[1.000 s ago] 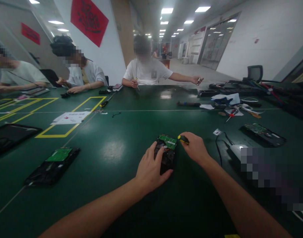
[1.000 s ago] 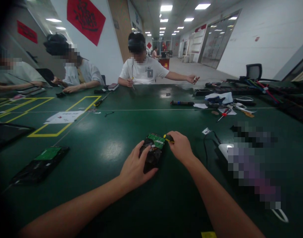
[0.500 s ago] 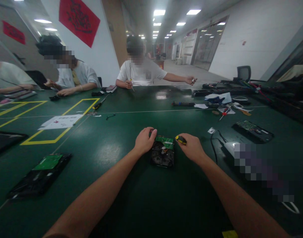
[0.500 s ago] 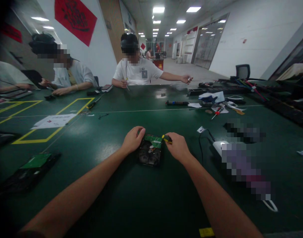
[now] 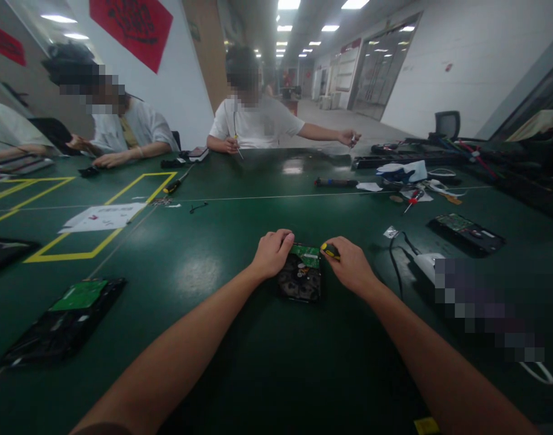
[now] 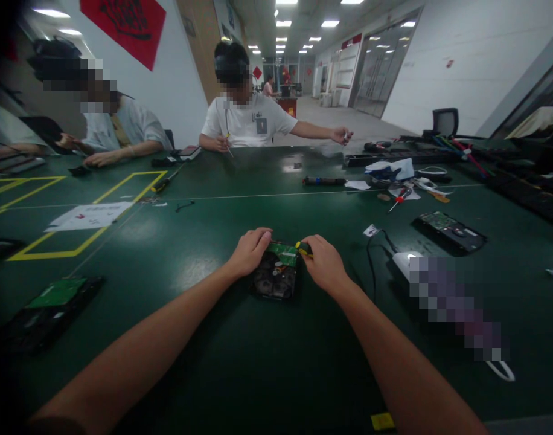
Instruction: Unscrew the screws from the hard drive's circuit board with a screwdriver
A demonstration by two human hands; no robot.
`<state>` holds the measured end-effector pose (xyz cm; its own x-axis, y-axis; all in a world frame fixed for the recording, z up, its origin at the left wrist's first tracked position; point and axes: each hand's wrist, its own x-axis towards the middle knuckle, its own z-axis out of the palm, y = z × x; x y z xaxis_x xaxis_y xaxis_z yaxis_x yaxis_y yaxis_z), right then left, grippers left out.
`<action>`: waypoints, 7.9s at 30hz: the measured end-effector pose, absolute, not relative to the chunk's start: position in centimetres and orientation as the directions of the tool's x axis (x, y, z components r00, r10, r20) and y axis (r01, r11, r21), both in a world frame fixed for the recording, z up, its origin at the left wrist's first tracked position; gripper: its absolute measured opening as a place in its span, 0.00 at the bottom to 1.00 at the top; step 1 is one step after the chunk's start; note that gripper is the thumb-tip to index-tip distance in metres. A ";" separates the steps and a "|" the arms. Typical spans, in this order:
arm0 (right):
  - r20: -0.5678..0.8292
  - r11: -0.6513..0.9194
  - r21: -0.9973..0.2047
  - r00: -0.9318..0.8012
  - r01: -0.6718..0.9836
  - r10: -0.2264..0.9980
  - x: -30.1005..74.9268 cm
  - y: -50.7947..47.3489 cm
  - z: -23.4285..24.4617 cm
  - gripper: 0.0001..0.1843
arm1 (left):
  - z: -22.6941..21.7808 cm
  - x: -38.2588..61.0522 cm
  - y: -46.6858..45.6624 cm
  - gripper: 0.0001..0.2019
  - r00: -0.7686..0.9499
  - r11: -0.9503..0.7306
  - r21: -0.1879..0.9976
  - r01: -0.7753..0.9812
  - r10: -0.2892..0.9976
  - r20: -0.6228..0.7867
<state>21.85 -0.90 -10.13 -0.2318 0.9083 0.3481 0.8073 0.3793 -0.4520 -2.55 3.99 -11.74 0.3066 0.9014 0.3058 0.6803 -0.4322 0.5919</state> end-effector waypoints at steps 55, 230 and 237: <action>0.411 0.321 -0.514 -0.101 0.795 0.906 22.5 -1.4 -9.9 0.11 | -10.3 -5.7 -3.3 0.61 0.868 -0.906 0.263 0.333 0.403 0.290; 0.825 0.604 -0.372 -0.046 0.705 0.563 20.7 -1.7 -8.5 0.35 | -10.9 -3.6 -2.5 0.50 0.812 -0.847 0.275 0.456 0.522 0.262; 0.801 0.609 -0.423 -0.038 0.671 0.598 20.7 -1.7 -8.7 0.37 | -10.6 -3.6 -2.6 0.50 0.811 -0.845 0.266 0.463 0.526 0.258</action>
<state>20.71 -1.65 -8.68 -0.0381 0.5976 0.8009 0.6712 0.6091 -0.4226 -3.57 -2.63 -10.65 0.8106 0.5257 0.2579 0.4634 -0.8452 0.2664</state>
